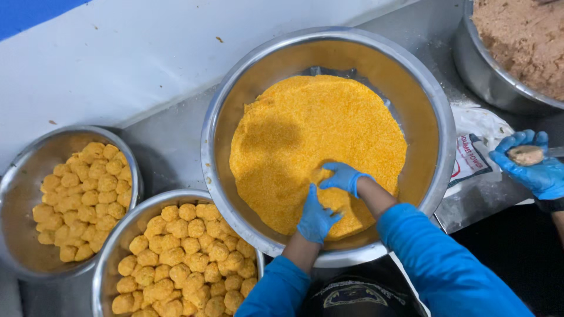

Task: The person takes filling portions handed to them and rolls and tosses them in a large bowl of orange breadcrumb coating by hand, shaping round coated balls and placing them one at a time into a bowl of finished balls. A coworker scoops filling portions from a nearby container.

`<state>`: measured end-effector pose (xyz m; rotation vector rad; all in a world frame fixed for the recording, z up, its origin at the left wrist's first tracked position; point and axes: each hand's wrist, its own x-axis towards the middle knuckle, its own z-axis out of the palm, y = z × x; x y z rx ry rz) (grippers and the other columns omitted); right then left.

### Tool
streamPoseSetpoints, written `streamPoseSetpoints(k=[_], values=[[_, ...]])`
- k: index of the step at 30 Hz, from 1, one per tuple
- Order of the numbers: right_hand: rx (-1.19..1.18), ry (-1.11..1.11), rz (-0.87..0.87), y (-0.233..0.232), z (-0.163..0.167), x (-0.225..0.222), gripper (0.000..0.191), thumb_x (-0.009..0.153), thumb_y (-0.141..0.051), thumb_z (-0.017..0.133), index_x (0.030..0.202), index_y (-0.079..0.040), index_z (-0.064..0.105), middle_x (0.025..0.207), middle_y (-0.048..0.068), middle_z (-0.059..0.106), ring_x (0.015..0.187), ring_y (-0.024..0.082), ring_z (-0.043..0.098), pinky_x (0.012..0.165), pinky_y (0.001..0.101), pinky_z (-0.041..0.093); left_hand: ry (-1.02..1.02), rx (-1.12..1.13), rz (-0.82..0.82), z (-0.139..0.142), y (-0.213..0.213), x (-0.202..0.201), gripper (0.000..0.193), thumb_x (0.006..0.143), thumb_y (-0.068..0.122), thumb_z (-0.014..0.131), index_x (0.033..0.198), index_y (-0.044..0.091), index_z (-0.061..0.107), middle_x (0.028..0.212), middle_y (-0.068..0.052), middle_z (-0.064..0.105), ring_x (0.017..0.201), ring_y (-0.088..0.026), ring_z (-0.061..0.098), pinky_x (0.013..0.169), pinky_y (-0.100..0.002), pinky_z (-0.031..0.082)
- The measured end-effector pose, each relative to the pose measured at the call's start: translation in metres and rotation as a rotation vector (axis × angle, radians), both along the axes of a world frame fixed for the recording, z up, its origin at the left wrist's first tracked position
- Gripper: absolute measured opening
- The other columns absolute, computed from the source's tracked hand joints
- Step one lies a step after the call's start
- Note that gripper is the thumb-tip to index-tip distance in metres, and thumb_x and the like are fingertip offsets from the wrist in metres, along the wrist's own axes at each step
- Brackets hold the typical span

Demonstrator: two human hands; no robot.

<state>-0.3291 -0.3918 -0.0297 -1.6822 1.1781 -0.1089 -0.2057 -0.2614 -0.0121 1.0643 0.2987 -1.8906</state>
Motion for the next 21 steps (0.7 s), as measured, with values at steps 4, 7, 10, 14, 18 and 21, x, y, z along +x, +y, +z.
streamPoseSetpoints(k=[4, 7, 10, 14, 18, 21], values=[[-0.231, -0.234, -0.104, 0.063, 0.049, -0.007, 0.063, 0.078, -0.029, 0.075, 0.138, -0.012, 0.062, 0.132, 0.015, 0.065, 0.123, 0.03, 0.061, 0.106, 0.0422, 0.049, 0.24, -0.296, 0.136, -0.005, -0.013, -0.007, 0.062, 0.099, 0.066, 0.039, 0.141, 0.022, 0.055, 0.14, -0.009, 0.059, 0.127, -0.028, 0.059, 0.102, -0.05, 0.051], [0.058, -0.573, -0.63, 0.096, 0.075, 0.0, 0.047, 0.091, -0.032, 0.062, 0.136, -0.017, 0.062, 0.136, 0.011, 0.06, 0.125, 0.028, 0.055, 0.105, 0.0458, 0.046, 0.176, -0.485, 0.243, -0.003, -0.025, -0.017, 0.054, 0.114, 0.052, 0.044, 0.142, 0.009, 0.058, 0.139, -0.013, 0.058, 0.125, -0.03, 0.053, 0.105, -0.046, 0.047], [0.654, -0.95, -1.068, 0.102, 0.071, 0.01, 0.045, 0.097, -0.052, 0.046, 0.123, -0.021, 0.063, 0.134, 0.009, 0.062, 0.12, 0.03, 0.057, 0.101, 0.0497, 0.047, -0.773, -0.541, 0.097, 0.011, -0.02, -0.03, 0.045, 0.106, 0.036, 0.052, 0.129, 0.0, 0.065, 0.131, -0.021, 0.067, 0.122, -0.035, 0.06, 0.101, -0.048, 0.053], [0.761, -0.98, -1.184, 0.088, 0.036, 0.019, 0.046, 0.103, -0.058, 0.047, 0.113, -0.016, 0.061, 0.127, 0.014, 0.066, 0.116, 0.029, 0.061, 0.102, 0.0467, 0.05, -1.306, -0.751, 0.159, 0.032, -0.005, -0.029, 0.045, 0.107, 0.039, 0.047, 0.136, 0.005, 0.059, 0.147, -0.013, 0.055, 0.139, -0.024, 0.048, 0.117, -0.042, 0.039], [0.155, -0.903, -0.863, 0.089, 0.012, 0.029, 0.047, 0.113, -0.05, 0.055, 0.116, -0.004, 0.066, 0.117, 0.014, 0.068, 0.111, 0.028, 0.061, 0.102, 0.047, 0.049, -0.235, -0.404, 0.327, 0.037, -0.003, -0.014, 0.051, 0.103, 0.053, 0.042, 0.132, 0.013, 0.059, 0.136, -0.007, 0.059, 0.129, -0.021, 0.053, 0.112, -0.039, 0.041], [-0.078, -0.921, -0.817, 0.104, 0.015, 0.039, 0.046, 0.109, -0.051, 0.054, 0.122, -0.008, 0.066, 0.118, 0.014, 0.069, 0.114, 0.028, 0.062, 0.106, 0.0453, 0.049, -0.008, -0.361, 0.35, 0.036, -0.007, -0.008, 0.051, 0.107, 0.056, 0.041, 0.121, 0.012, 0.062, 0.124, -0.009, 0.064, 0.12, -0.023, 0.059, 0.11, -0.042, 0.045]])
